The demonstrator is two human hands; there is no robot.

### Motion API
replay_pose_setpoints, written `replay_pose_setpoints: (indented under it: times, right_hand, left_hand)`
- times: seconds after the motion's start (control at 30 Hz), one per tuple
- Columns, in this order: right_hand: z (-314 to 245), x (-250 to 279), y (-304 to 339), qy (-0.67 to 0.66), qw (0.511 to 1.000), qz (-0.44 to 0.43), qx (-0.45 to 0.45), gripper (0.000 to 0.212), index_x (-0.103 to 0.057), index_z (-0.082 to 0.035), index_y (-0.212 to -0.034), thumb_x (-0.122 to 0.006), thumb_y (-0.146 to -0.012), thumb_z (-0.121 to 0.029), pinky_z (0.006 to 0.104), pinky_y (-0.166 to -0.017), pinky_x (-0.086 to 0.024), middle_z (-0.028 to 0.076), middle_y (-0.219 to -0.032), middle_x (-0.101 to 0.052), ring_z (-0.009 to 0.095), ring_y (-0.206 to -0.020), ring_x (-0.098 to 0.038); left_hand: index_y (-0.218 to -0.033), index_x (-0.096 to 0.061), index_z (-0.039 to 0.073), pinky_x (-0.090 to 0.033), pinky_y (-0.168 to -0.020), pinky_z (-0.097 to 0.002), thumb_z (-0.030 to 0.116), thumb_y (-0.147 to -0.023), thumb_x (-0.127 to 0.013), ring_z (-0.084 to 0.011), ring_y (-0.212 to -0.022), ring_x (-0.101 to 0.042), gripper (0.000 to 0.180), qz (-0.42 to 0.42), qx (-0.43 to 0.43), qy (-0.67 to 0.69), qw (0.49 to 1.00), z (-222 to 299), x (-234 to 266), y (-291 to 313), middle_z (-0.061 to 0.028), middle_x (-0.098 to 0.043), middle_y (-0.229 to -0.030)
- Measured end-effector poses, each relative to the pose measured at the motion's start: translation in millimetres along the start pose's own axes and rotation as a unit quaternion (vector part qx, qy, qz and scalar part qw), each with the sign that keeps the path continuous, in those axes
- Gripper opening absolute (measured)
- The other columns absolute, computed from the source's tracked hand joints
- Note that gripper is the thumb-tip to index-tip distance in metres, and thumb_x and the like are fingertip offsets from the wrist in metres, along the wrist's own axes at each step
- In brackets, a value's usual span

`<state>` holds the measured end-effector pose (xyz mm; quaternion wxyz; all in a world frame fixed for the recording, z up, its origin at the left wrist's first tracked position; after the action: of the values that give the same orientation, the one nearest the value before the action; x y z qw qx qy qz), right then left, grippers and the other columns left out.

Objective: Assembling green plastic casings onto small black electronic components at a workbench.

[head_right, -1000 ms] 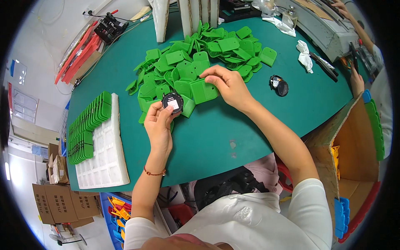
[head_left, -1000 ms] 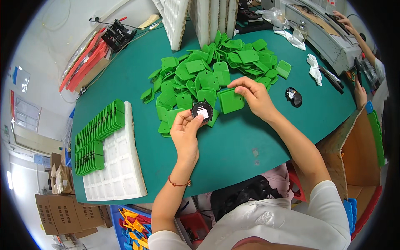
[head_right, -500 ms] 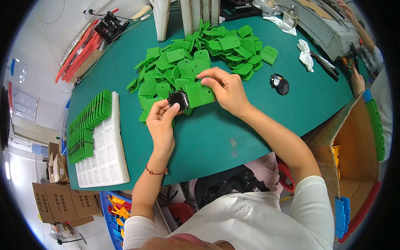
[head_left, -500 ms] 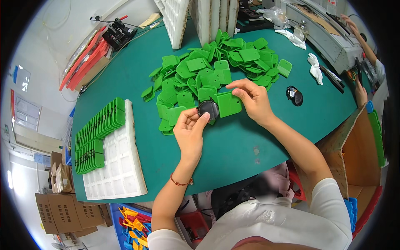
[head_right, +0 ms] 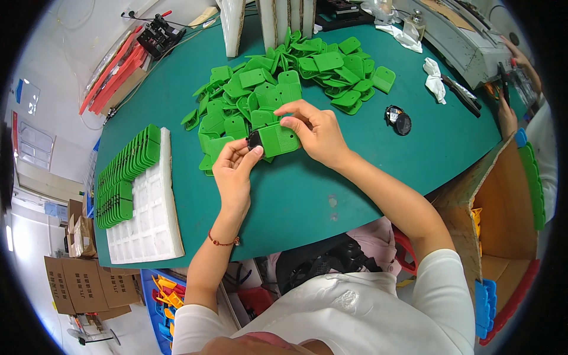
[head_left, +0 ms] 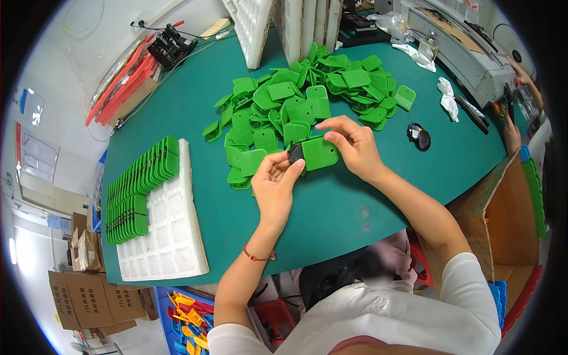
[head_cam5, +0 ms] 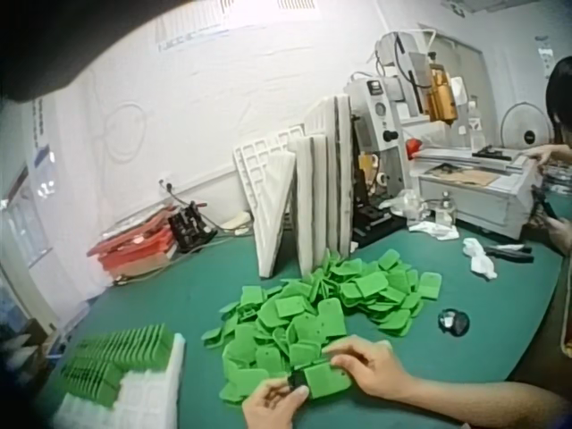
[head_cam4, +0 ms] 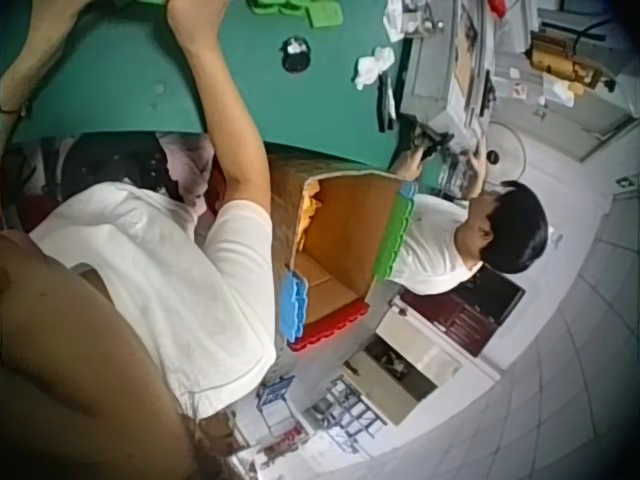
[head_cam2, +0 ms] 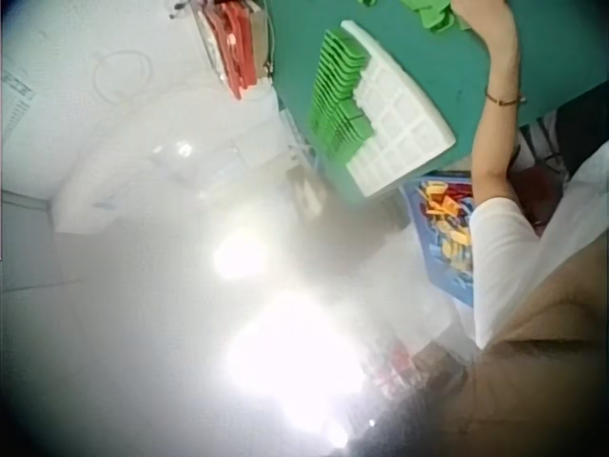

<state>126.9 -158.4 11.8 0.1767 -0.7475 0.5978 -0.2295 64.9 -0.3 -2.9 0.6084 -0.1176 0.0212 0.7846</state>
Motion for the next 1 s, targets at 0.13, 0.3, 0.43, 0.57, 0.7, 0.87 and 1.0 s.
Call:
replay_pose_setpoints:
  times: [0.13,0.3,0.43,0.57,0.7,0.87,1.0]
  right_hand:
    - [9.8,-5.2,0.3,-0.104,0.99,-0.051,-0.087,0.024,-0.055,-0.005,-0.104,-0.053,-0.087,-0.021,0.0193,-0.052,-0.038,0.002,-0.075,-0.059,0.006,-0.062,-0.049]
    - [11.8,-28.9,4.1,-0.023,0.985,-0.17,-0.015,0.03,-0.054,-0.007,-0.107,-0.052,-0.085,-0.028,0.0309,-0.073,-0.044,0.009,-0.094,-0.055,0.02,-0.087,-0.051]
    - [-10.7,-51.7,22.0,0.256,0.917,-0.271,0.143,0.043,-0.049,-0.01,-0.116,-0.061,-0.077,-0.024,0.0378,-0.086,-0.038,0.013,-0.111,-0.044,0.029,-0.101,-0.044]
    - [-11.7,-50.1,20.2,0.265,0.924,-0.25,0.116,0.043,-0.049,-0.012,-0.115,-0.062,-0.076,-0.026,0.0382,-0.084,-0.037,0.013,-0.108,-0.043,0.029,-0.097,-0.043]
    - [-6.8,-55.7,23.4,0.307,0.913,-0.239,0.125,0.034,-0.051,-0.009,-0.106,-0.058,-0.079,-0.028,0.0372,-0.078,-0.034,0.013,-0.099,-0.041,0.028,-0.09,-0.04]
    - [-6.8,-50.4,18.5,0.296,0.916,-0.232,0.138,0.037,-0.049,-0.009,-0.111,-0.057,-0.08,-0.028,0.0393,-0.083,-0.035,0.012,-0.113,-0.041,0.03,-0.1,-0.04]
    - [-6.0,-57.8,24.6,0.287,0.909,-0.252,0.167,0.038,-0.048,-0.011,-0.114,-0.057,-0.08,-0.025,0.0422,-0.092,-0.033,0.0,-0.132,-0.035,0.035,-0.111,-0.036]
  left_hand:
    - [-0.096,-0.053,-0.004,-0.046,-0.072,-0.02,-0.005,-0.076,-0.06,-0.0087,-0.079,-0.056,0.021,-0.009,-0.026,0.016,0.999,5.2,1.4,-2.0,-0.0077,-0.059,-0.088]
    - [-0.101,-0.053,-0.003,-0.044,-0.079,-0.0264,0.0,-0.078,-0.056,-0.0144,-0.087,-0.054,0.023,0.0,-0.039,0.18,0.983,16.0,18.6,-12.3,-0.0077,-0.055,-0.094]
    - [-0.112,-0.045,0.003,-0.047,-0.08,-0.0349,0.013,-0.083,-0.056,-0.0205,-0.092,-0.054,0.033,-0.032,0.051,0.327,0.943,7.8,24.6,-16.4,-0.0058,-0.054,-0.094]
    - [-0.112,-0.046,0.001,-0.049,-0.08,-0.0364,0.016,-0.084,-0.056,-0.0222,-0.089,-0.056,0.033,-0.058,0.098,0.255,0.96,0.4,11.6,-12.6,-0.0103,-0.056,-0.094]
    - [-0.113,-0.042,0.001,-0.048,-0.081,-0.0334,0.011,-0.082,-0.057,-0.0234,-0.093,-0.057,0.036,-0.071,0.152,0.271,0.948,-10.0,-0.8,-9.5,-0.0145,-0.055,-0.101]
    - [-0.114,-0.043,0.0,-0.047,-0.083,-0.0313,0.001,-0.076,-0.061,-0.0195,-0.095,-0.055,0.042,-0.113,0.172,0.24,0.949,-14.9,-6.7,-6.8,-0.0122,-0.054,-0.107]
    - [-0.115,-0.044,0.004,-0.048,-0.081,-0.0307,0.006,-0.074,-0.064,-0.0185,-0.095,-0.055,0.045,-0.128,0.169,0.238,0.948,-14.8,-8.1,-6.1,-0.0104,-0.054,-0.106]
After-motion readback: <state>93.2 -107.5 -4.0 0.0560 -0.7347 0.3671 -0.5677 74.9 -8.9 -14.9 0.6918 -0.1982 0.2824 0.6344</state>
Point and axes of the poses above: each hand's wrist, its own y-axis away from the middle knuckle, its own x-axis out of the back of the hand, z = x × y, the point moved 8 cm from there along -y, towards the middle knuckle
